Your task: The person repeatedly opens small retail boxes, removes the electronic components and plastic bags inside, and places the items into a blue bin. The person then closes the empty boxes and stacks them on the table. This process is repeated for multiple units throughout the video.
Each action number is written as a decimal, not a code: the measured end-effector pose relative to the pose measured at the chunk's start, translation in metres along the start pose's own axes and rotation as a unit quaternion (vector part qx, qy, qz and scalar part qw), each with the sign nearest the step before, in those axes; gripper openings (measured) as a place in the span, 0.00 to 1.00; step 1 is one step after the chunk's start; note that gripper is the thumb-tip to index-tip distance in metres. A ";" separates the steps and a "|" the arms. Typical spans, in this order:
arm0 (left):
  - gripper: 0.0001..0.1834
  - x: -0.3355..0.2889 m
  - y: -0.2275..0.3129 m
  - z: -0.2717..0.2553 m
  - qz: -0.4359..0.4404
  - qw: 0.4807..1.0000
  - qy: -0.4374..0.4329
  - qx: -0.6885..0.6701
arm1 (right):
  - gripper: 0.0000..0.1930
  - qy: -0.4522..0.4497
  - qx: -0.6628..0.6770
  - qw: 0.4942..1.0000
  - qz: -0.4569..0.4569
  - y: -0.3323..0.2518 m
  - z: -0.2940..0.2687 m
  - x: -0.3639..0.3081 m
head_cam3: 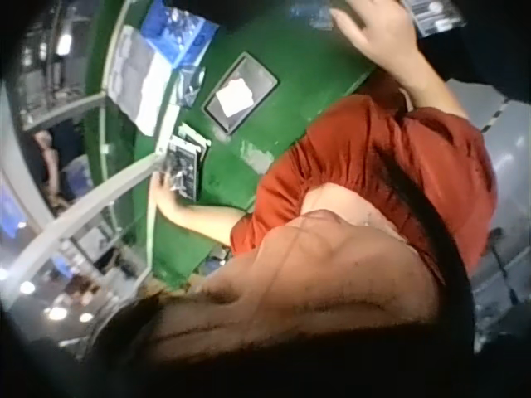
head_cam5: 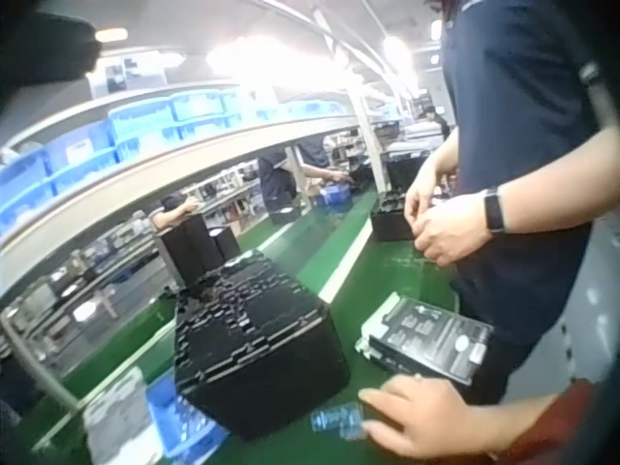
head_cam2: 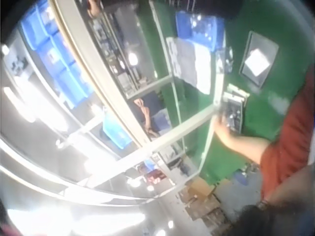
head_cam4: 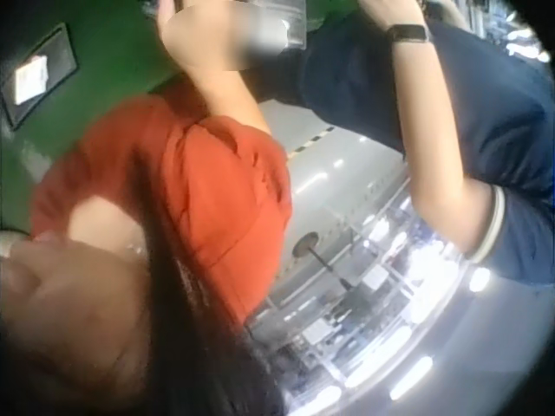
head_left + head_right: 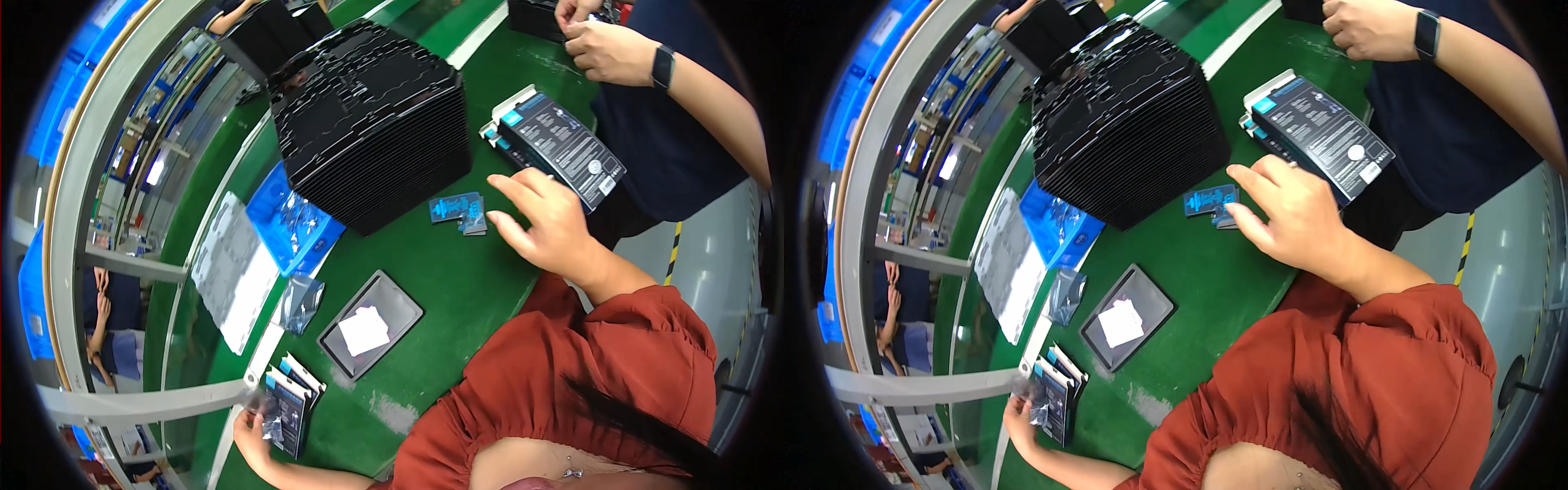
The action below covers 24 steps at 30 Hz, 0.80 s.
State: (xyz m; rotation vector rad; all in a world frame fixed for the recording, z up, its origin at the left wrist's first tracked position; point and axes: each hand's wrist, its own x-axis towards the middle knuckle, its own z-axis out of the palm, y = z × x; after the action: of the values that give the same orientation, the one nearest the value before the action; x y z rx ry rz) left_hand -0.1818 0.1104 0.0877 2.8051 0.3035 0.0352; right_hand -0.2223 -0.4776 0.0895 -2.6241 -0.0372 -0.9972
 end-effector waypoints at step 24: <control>0.34 -0.101 0.270 0.089 0.201 0.665 -0.306 -0.650 | 0.43 -0.044 0.153 0.974 -0.161 -0.079 0.011 -0.010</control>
State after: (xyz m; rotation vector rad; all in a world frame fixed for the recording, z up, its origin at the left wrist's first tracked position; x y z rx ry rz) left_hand -0.2199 -0.1886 0.0894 1.2445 -0.3980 -0.4135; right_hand -0.2339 -0.3989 0.0993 -2.4157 -0.6060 -0.8880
